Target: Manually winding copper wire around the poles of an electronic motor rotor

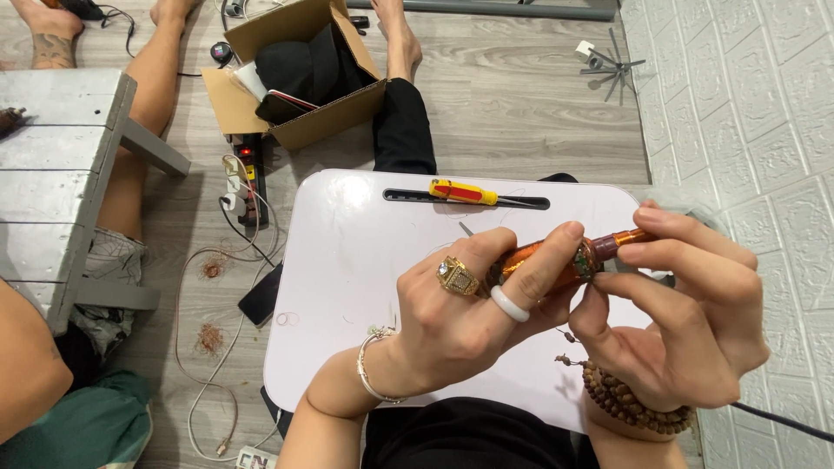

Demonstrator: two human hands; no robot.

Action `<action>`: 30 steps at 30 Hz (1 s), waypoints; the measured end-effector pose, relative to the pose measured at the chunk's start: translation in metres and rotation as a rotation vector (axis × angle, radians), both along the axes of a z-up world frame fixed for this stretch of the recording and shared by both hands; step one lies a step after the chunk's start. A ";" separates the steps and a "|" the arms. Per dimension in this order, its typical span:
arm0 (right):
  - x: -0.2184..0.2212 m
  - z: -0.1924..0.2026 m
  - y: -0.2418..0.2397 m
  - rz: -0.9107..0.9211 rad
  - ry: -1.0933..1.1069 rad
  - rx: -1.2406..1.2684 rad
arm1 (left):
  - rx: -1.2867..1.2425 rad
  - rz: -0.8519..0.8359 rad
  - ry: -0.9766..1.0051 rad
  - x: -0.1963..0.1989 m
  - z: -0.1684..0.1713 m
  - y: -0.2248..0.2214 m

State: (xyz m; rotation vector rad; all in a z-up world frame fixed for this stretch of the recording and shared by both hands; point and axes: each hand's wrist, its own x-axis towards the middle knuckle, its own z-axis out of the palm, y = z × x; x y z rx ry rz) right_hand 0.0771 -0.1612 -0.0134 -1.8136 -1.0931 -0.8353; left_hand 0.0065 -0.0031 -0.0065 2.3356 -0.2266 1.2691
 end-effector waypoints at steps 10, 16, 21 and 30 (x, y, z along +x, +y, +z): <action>-0.006 0.006 0.003 -0.045 0.000 -0.008 | 0.011 0.004 0.007 0.001 -0.002 0.000; -0.004 0.008 0.003 -0.046 0.008 -0.039 | 0.004 -0.016 0.021 0.001 -0.001 0.000; -0.012 0.013 0.008 -0.095 0.041 -0.053 | 0.039 0.023 0.005 0.002 0.000 0.000; -0.005 0.002 -0.001 -0.155 -0.138 -0.076 | 0.055 -0.009 -0.004 0.000 -0.001 0.003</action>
